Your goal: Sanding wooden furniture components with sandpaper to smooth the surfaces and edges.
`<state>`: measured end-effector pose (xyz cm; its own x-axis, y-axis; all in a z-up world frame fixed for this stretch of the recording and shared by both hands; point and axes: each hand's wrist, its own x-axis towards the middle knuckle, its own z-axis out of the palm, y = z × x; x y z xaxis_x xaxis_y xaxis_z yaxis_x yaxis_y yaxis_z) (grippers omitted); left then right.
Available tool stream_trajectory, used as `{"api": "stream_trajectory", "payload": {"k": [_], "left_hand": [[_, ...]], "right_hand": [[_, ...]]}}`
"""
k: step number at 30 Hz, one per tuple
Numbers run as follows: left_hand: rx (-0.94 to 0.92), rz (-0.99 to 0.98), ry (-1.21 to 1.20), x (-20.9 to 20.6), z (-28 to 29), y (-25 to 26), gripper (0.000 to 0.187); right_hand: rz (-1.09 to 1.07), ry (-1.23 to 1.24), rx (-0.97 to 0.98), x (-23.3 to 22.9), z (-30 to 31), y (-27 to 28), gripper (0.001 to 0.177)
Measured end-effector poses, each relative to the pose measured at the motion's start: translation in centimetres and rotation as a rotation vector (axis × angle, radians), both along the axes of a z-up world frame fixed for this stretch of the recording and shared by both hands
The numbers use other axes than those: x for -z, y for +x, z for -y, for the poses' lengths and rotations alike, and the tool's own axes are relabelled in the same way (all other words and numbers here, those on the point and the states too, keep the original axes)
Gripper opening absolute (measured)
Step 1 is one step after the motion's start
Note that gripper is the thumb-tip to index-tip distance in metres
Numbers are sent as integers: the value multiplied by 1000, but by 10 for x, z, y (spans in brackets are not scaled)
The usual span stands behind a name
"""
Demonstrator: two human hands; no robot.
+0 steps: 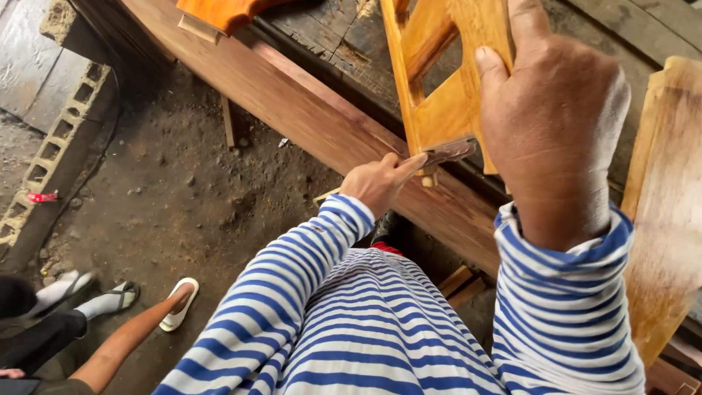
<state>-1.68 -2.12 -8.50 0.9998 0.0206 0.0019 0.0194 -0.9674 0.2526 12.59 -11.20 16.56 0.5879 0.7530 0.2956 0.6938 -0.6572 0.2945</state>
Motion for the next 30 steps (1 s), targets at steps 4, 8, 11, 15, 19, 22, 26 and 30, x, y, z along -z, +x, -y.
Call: {"api": "stream_trajectory", "payload": {"k": [4,8,11,15,19,22,26,30], "left_hand": [[-48,36,-111,-3,2,-4,51],[-52,-104,-168,-34,-9,-41,54],[-66,-70,-106,-31,-10,-49,49],[-15,-176,-173,-32,-8,-5,57],[-21,8,-90,6,9,17,51],[-22,-259,-206,-47,-2,-1,65],[-123,-55,-271,-12,-17,-57,50],[-273,-46,-376,-23,-31,-90,48]], "right_hand": [[25,19,-12,1,-5,-3,36],[-5,17,19,4,-4,4,31],[-18,38,6,1,3,6,38],[18,4,-38,-5,0,6,48],[18,33,-62,-5,4,3,43],[17,11,-21,-7,-1,-1,52],[-131,192,-148,2,15,18,42],[-187,138,-28,4,35,37,52]]}}
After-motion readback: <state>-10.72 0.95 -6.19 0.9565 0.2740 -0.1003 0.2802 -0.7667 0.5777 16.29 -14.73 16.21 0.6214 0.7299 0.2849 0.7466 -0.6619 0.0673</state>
